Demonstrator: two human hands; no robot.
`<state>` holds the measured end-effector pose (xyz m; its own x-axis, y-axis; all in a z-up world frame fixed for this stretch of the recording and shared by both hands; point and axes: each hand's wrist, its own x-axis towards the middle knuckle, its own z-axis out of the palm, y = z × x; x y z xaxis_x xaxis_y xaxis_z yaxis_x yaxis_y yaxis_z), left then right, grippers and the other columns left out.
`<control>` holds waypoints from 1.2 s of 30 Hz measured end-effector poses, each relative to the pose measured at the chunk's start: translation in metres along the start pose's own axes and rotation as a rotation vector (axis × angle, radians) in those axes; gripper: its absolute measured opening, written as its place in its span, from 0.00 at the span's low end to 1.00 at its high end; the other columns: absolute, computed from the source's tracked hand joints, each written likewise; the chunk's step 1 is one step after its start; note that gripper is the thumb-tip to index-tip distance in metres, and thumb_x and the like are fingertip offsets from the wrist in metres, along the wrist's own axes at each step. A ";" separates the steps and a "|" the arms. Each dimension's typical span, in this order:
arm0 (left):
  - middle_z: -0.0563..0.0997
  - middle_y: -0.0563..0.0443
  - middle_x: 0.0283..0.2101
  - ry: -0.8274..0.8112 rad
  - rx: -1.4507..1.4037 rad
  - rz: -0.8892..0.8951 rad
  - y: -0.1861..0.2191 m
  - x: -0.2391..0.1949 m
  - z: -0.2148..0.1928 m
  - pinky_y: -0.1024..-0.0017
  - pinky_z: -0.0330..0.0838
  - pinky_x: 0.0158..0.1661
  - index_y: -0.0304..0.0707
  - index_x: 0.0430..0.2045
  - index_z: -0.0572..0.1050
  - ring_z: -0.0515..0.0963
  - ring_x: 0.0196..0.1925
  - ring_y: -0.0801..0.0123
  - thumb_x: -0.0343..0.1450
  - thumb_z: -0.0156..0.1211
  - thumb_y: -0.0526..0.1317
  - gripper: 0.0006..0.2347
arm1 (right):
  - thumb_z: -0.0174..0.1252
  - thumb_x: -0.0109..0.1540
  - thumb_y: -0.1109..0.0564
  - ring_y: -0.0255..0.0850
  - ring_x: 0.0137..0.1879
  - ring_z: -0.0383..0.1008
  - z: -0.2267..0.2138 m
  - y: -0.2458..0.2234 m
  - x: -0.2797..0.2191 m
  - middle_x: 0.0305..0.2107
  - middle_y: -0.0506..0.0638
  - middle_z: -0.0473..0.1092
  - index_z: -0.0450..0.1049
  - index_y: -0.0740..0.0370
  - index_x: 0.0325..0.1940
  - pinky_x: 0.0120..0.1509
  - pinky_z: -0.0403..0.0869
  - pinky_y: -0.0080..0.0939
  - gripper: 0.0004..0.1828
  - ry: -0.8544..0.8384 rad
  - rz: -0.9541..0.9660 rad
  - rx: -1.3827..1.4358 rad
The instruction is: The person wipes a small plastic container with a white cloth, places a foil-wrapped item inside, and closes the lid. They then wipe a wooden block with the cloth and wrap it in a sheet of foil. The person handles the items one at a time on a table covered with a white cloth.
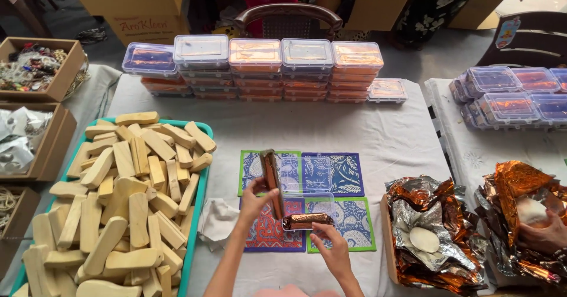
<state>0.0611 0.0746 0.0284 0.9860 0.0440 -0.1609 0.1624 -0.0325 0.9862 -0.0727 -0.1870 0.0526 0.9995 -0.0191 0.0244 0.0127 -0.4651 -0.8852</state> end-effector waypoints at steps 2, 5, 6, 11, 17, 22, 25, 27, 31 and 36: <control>0.85 0.47 0.43 -0.032 -0.153 -0.033 -0.010 -0.032 0.022 0.69 0.78 0.49 0.35 0.49 0.76 0.84 0.46 0.67 0.61 0.76 0.40 0.23 | 0.69 0.58 0.55 0.39 0.45 0.83 0.002 -0.013 0.015 0.45 0.50 0.79 0.77 0.56 0.58 0.50 0.80 0.39 0.23 -0.016 0.007 0.031; 0.84 0.48 0.46 -0.116 -0.426 -0.063 -0.019 -0.062 0.046 0.69 0.77 0.51 0.33 0.51 0.74 0.83 0.49 0.68 0.62 0.74 0.37 0.23 | 0.70 0.56 0.54 0.40 0.50 0.82 -0.003 -0.042 0.034 0.48 0.52 0.78 0.73 0.56 0.62 0.55 0.78 0.40 0.30 -0.056 0.023 0.121; 0.83 0.49 0.48 -0.161 -0.545 -0.064 -0.021 -0.069 0.052 0.69 0.76 0.54 0.32 0.51 0.72 0.82 0.52 0.69 0.64 0.73 0.35 0.22 | 0.71 0.55 0.54 0.41 0.52 0.81 -0.005 -0.054 0.040 0.50 0.53 0.76 0.70 0.56 0.65 0.56 0.78 0.40 0.34 -0.086 0.031 0.180; 0.83 0.50 0.48 -0.231 -0.499 -0.152 0.010 -0.095 0.054 0.69 0.77 0.53 0.35 0.52 0.73 0.81 0.51 0.70 0.64 0.71 0.35 0.22 | 0.65 0.61 0.53 0.37 0.55 0.79 0.008 0.011 0.054 0.53 0.53 0.76 0.70 0.59 0.66 0.58 0.77 0.38 0.29 -0.232 0.083 0.440; 0.83 0.48 0.48 -0.227 -0.466 -0.149 -0.004 -0.093 0.059 0.69 0.77 0.53 0.36 0.49 0.73 0.82 0.52 0.70 0.64 0.73 0.35 0.20 | 0.65 0.64 0.55 0.39 0.48 0.81 0.005 0.007 0.049 0.45 0.58 0.81 0.80 0.65 0.57 0.53 0.79 0.39 0.19 -0.257 0.112 0.379; 0.83 0.51 0.48 -0.164 -0.473 -0.164 -0.011 -0.095 0.061 0.73 0.76 0.54 0.38 0.49 0.73 0.82 0.53 0.72 0.65 0.72 0.37 0.20 | 0.70 0.55 0.53 0.40 0.46 0.81 -0.013 -0.070 0.034 0.44 0.53 0.79 0.77 0.63 0.57 0.50 0.79 0.41 0.27 -0.225 -0.100 0.126; 0.82 0.48 0.49 -0.153 -0.489 -0.104 -0.009 -0.098 0.066 0.70 0.77 0.53 0.32 0.51 0.70 0.82 0.52 0.68 0.65 0.74 0.37 0.23 | 0.74 0.49 0.52 0.43 0.45 0.80 -0.011 -0.069 0.032 0.43 0.53 0.77 0.75 0.62 0.56 0.51 0.78 0.43 0.32 -0.188 -0.153 -0.084; 0.80 0.46 0.50 -0.035 -0.439 -0.236 -0.006 -0.102 0.068 0.67 0.77 0.49 0.42 0.58 0.61 0.82 0.52 0.67 0.63 0.73 0.38 0.31 | 0.72 0.52 0.52 0.45 0.50 0.78 -0.010 -0.061 0.032 0.43 0.51 0.77 0.77 0.60 0.54 0.59 0.73 0.47 0.27 -0.168 -0.185 -0.206; 0.76 0.42 0.54 -0.044 -0.405 -0.018 -0.010 -0.097 0.064 0.67 0.77 0.54 0.34 0.61 0.59 0.80 0.56 0.65 0.63 0.76 0.39 0.34 | 0.70 0.52 0.54 0.47 0.57 0.73 -0.022 -0.045 0.045 0.47 0.50 0.75 0.78 0.60 0.53 0.66 0.64 0.51 0.25 -0.184 -0.299 -0.308; 0.67 0.46 0.63 0.236 -0.122 0.138 0.004 -0.091 0.052 0.65 0.63 0.59 0.34 0.67 0.57 0.68 0.64 0.64 0.64 0.76 0.43 0.38 | 0.67 0.54 0.54 0.46 0.59 0.70 -0.035 -0.037 0.072 0.49 0.50 0.72 0.78 0.58 0.53 0.71 0.59 0.52 0.23 -0.300 -0.298 -0.400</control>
<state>-0.0258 0.0186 0.0449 0.9599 0.2793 -0.0254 0.0074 0.0653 0.9978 -0.0025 -0.2022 0.1030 0.9193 0.3888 0.0610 0.3416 -0.7114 -0.6141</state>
